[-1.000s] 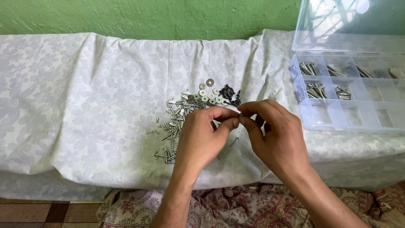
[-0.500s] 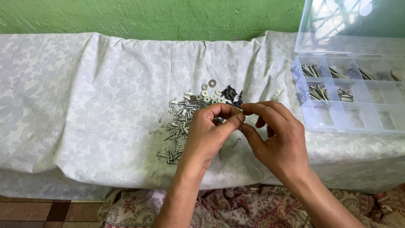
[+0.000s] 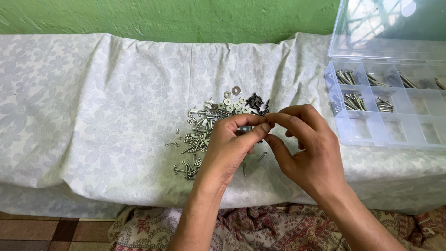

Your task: The person sorts various screws, nuts, and washers into the compartments of a plastic storage box by hand.

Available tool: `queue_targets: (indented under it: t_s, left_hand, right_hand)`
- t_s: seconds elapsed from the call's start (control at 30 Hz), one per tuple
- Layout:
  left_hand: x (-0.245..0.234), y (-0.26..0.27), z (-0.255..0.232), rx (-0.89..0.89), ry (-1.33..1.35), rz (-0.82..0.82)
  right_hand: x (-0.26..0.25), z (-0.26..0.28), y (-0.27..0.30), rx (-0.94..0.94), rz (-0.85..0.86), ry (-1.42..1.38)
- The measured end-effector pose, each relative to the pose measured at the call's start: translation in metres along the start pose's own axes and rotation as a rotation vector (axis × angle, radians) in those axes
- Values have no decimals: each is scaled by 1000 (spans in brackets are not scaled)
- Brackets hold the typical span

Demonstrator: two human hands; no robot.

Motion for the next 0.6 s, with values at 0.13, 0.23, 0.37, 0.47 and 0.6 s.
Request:
queue_targets:
  t_s: [0.13, 0.23, 0.37, 0.47, 0.6]
  left_hand:
    - [0, 0, 0, 38, 9, -16]
    - [0, -1, 1, 29, -34, -63]
    - [1, -1, 2, 18, -39, -95]
    - [3, -1, 2, 48, -33, -86]
    - [7, -3, 5, 52, -53, -62]
  right_hand:
    - [1, 2, 1, 21, 9, -6]
    - [1, 2, 1, 14, 6, -1]
    - [0, 2, 1, -19, -6, 17]
    - [-1, 1, 2, -65, -21, 37]
    - [-4, -2, 5, -91, -31, 69]
Point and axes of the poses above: each hand's wrist, its own y-axis away from the middle knuckle, its own x-axis out of the palm, z = x × y, the point moved 3 cm from there along -y, towards the middle knuckle, and after that the axes turned 3 degrees about -x, right-handed, at the moved point
